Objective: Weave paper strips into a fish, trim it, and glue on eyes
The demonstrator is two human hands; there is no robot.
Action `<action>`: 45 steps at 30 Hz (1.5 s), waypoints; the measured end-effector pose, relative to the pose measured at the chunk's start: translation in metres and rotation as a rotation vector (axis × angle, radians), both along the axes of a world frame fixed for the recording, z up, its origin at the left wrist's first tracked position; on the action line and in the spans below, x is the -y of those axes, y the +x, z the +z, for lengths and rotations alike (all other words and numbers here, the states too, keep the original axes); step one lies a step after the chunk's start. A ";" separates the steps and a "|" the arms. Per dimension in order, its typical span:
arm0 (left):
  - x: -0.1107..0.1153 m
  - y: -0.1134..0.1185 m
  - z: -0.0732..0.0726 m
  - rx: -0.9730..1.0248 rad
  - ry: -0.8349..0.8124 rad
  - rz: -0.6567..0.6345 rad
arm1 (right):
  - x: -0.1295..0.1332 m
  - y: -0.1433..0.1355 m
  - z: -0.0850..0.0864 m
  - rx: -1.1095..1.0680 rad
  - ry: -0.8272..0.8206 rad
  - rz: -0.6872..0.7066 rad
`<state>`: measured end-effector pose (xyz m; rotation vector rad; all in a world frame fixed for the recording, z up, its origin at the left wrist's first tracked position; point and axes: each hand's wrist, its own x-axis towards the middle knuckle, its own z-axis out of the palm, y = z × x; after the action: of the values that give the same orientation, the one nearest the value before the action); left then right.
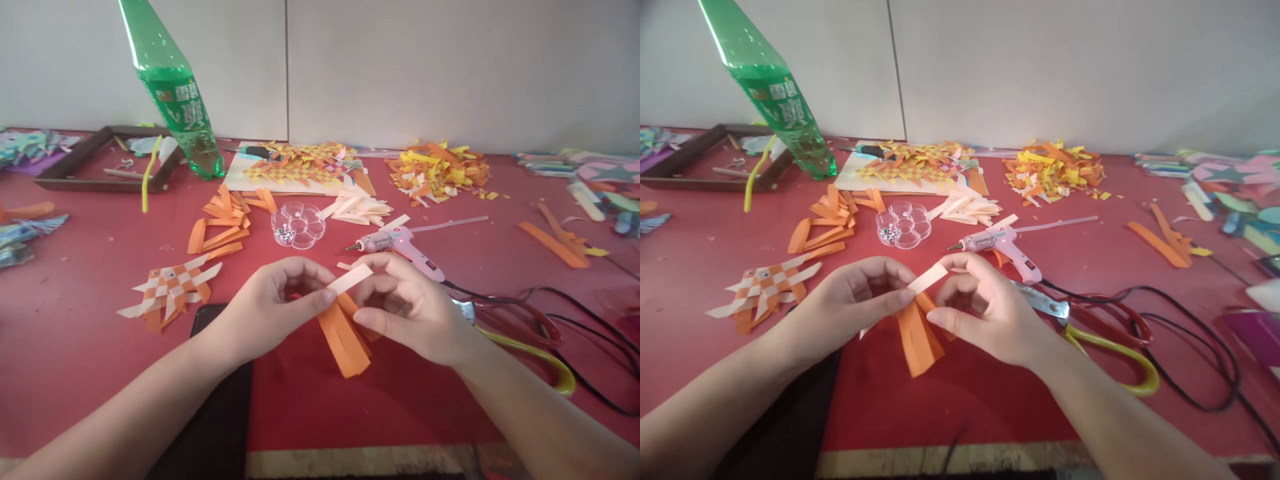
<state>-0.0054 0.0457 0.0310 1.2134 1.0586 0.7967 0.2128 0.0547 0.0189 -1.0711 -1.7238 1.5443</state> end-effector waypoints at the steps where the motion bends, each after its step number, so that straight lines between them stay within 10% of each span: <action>1: 0.000 0.001 0.000 -0.004 0.007 0.010 | 0.000 0.000 0.001 -0.003 -0.009 0.014; 30: 0.014 0.009 -0.005 -0.187 0.374 0.061 | -0.003 -0.007 0.001 0.037 0.109 -0.029; 45: 0.017 0.012 -0.001 -0.164 0.268 0.065 | 0.008 -0.012 0.011 0.143 0.189 -0.064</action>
<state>0.0069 0.0286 0.0297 1.4977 1.1555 0.9227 0.2008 0.0467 0.0299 -1.1501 -1.8700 1.2643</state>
